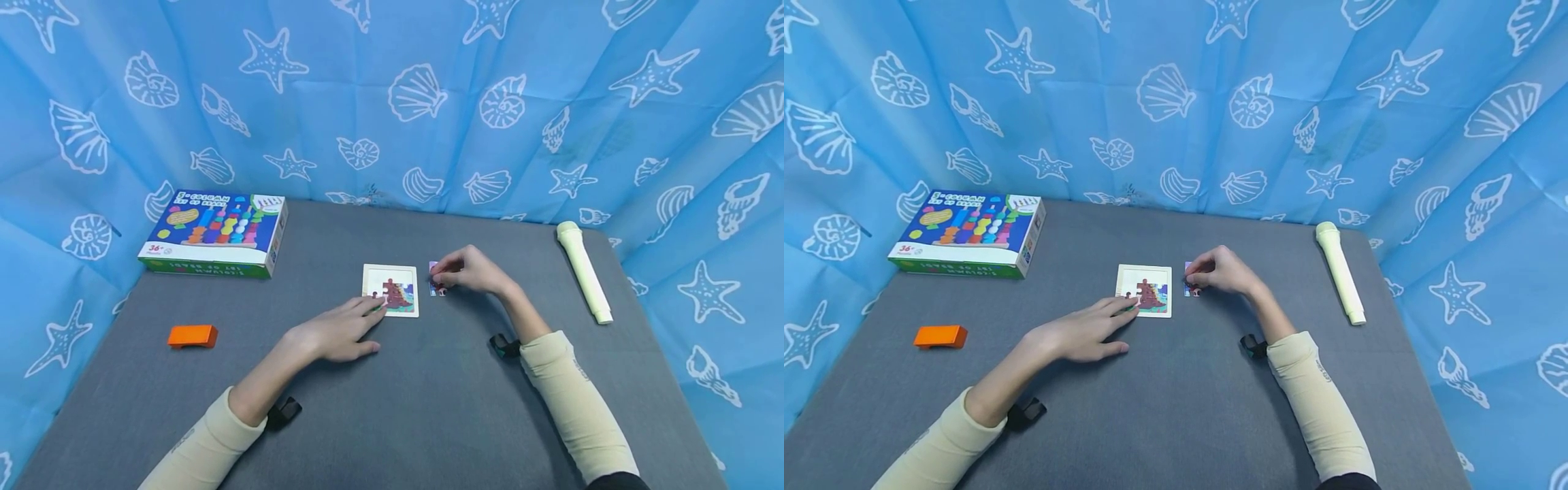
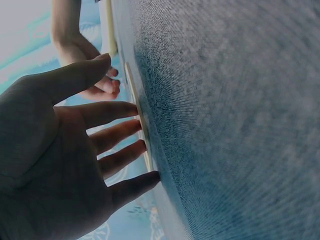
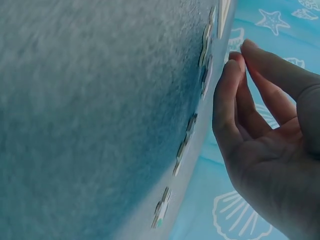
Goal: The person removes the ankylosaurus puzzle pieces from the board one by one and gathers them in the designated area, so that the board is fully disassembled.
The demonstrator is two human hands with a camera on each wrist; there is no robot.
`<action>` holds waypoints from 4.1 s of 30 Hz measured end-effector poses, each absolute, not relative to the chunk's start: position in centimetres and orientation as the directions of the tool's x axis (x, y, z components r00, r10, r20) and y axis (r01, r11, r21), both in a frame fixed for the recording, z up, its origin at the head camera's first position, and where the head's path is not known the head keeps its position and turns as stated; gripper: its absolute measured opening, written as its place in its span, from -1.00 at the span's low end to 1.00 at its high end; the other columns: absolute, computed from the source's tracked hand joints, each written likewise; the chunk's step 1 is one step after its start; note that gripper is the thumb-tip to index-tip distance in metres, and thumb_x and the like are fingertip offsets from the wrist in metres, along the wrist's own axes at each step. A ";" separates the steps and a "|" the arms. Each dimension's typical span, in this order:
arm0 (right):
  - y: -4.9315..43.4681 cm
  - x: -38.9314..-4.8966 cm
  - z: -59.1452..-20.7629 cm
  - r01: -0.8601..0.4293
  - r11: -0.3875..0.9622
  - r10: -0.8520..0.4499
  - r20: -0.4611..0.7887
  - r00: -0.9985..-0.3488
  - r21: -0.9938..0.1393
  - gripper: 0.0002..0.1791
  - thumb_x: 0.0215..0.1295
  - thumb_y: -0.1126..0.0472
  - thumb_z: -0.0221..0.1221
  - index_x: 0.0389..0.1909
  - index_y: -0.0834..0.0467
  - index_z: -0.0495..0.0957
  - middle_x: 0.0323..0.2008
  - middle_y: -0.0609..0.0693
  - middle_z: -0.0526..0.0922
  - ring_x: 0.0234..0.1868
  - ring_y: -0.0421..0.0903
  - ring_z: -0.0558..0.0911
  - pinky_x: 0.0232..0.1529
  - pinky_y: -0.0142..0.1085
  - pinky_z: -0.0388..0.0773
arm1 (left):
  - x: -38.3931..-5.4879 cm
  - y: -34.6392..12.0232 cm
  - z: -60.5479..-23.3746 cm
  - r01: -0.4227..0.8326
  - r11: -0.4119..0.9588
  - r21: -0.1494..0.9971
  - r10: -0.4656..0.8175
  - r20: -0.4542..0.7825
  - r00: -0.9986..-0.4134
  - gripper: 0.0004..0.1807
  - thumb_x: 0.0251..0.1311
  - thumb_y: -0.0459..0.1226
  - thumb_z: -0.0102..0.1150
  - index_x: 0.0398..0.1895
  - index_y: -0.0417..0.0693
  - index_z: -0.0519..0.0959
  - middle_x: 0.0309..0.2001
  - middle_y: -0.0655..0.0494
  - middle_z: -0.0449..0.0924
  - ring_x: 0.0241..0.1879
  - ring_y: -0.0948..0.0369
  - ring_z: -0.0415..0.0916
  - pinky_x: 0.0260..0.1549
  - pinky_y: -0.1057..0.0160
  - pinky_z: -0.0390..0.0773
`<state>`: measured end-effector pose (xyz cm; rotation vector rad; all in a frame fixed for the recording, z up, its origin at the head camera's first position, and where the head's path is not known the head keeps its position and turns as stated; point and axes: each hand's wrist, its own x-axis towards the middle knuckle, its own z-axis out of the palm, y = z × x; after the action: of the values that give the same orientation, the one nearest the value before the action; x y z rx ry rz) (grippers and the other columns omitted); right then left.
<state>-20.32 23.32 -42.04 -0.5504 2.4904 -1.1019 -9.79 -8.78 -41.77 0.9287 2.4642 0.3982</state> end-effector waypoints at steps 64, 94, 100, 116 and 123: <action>15.3 -20.3 -42.9 -0.234 0.503 -0.591 -0.134 -0.795 -0.832 -0.83 0.35 0.37 0.45 -0.10 0.28 0.71 -0.24 0.13 0.77 -0.22 -0.16 0.73 -0.15 -0.41 0.70 | -9.8 -8.6 -41.6 0.522 0.744 0.417 0.660 -0.337 -0.672 -0.19 0.63 0.05 0.12 0.76 -0.07 0.15 0.80 -0.01 -0.02 0.79 -0.06 -0.07 0.73 -0.17 0.13; 28.2 -18.4 -42.0 -0.069 0.631 -0.385 -0.235 -0.893 -0.773 -0.73 0.43 0.32 0.40 0.07 0.35 0.72 -0.11 0.27 0.79 -0.23 -0.21 0.71 -0.19 -0.43 0.67 | -9.6 -8.6 -41.5 0.520 0.743 0.422 0.662 -0.344 -0.666 -0.20 0.65 0.06 0.08 0.77 -0.05 0.11 0.81 0.01 -0.06 0.81 -0.06 -0.13 0.75 -0.15 0.07; 28.9 -18.4 -42.1 -0.079 0.650 -0.382 -0.235 -0.894 -0.755 -0.73 0.43 0.30 0.40 0.05 0.35 0.74 -0.13 0.28 0.79 -0.26 -0.23 0.67 -0.23 -0.44 0.60 | -9.6 -8.6 -41.5 0.514 0.743 0.429 0.661 -0.348 -0.665 -0.19 0.65 0.05 0.09 0.77 -0.07 0.11 0.81 0.01 -0.06 0.80 -0.05 -0.13 0.75 -0.16 0.07; 28.9 -18.2 -41.7 0.054 0.642 -0.319 -0.330 -0.889 -0.765 -0.72 0.48 0.37 0.32 0.11 0.43 0.71 -0.05 0.35 0.78 -0.24 -0.19 0.79 -0.15 -0.29 0.85 | -9.6 -8.6 -41.6 0.531 0.728 0.433 0.676 -0.324 -0.662 -0.21 0.66 0.02 0.08 0.76 -0.10 0.13 0.80 -0.04 -0.03 0.80 -0.08 -0.10 0.75 -0.16 0.07; 28.8 -18.4 -41.6 0.101 0.566 -0.331 -0.338 -0.881 -0.818 -0.69 0.48 0.32 0.36 0.11 0.45 0.70 -0.04 0.34 0.81 -0.23 -0.20 0.83 -0.09 -0.22 0.86 | -9.6 -8.6 -41.6 0.524 0.736 0.428 0.668 -0.337 -0.663 -0.20 0.66 0.05 0.07 0.77 -0.07 0.12 0.81 -0.01 -0.05 0.80 -0.06 -0.11 0.76 -0.14 0.05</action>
<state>-18.44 28.78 -41.63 -0.1857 2.3422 -1.2647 -9.64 -8.58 -41.63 0.9055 2.4598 0.4071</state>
